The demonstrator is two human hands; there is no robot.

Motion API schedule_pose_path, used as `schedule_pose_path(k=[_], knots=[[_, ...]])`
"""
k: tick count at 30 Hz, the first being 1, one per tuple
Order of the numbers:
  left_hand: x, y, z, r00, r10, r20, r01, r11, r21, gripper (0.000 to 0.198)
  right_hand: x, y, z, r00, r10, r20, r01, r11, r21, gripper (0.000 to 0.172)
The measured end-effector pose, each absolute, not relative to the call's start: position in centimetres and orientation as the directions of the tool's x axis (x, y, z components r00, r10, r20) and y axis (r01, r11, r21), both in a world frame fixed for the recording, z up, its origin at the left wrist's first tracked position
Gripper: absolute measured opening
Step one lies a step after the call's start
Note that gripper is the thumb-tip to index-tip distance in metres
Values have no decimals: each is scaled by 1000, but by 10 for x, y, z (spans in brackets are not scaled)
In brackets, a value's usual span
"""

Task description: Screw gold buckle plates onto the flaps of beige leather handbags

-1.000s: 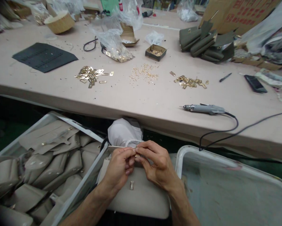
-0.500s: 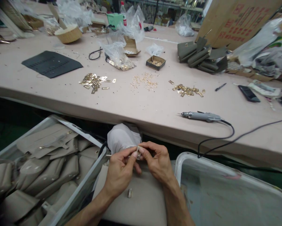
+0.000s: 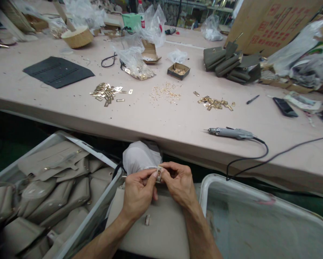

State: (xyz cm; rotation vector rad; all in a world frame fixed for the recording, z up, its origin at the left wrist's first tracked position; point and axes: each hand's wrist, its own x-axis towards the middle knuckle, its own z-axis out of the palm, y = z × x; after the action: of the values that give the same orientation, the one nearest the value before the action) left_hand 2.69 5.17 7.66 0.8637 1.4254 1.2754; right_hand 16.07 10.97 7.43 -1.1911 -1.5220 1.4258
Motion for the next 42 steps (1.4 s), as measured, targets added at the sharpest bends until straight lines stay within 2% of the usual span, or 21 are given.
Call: schedule_pose_path(k=[9,15,20,28,37,42], knots=[[18,56,72,-121,956,-265,-169,244,955,32,162,114,69,-255,963,-89,119,-60,-991,25],[19,59,63,-202,947,-252,-249,199,948,23,160,113,70,-264,962,-70,113,-41,-993,24],[20,61,57,-264,926,-268,-233,209,950,34,159,112,68,-305,952,-38,138,4,-990,18],[21,57,64,-86,970,-227,-148,213,966,29,159,119,64,-256,965,-49,101,-24,-995,19],[24,51,66,-176,941,-290,-303,228,925,26,154,119,64,-303,946,-110,78,-91,-993,25],[27,56,58,-267,920,-287,-280,211,937,25,156,121,57,-357,929,-98,68,-79,-995,27]])
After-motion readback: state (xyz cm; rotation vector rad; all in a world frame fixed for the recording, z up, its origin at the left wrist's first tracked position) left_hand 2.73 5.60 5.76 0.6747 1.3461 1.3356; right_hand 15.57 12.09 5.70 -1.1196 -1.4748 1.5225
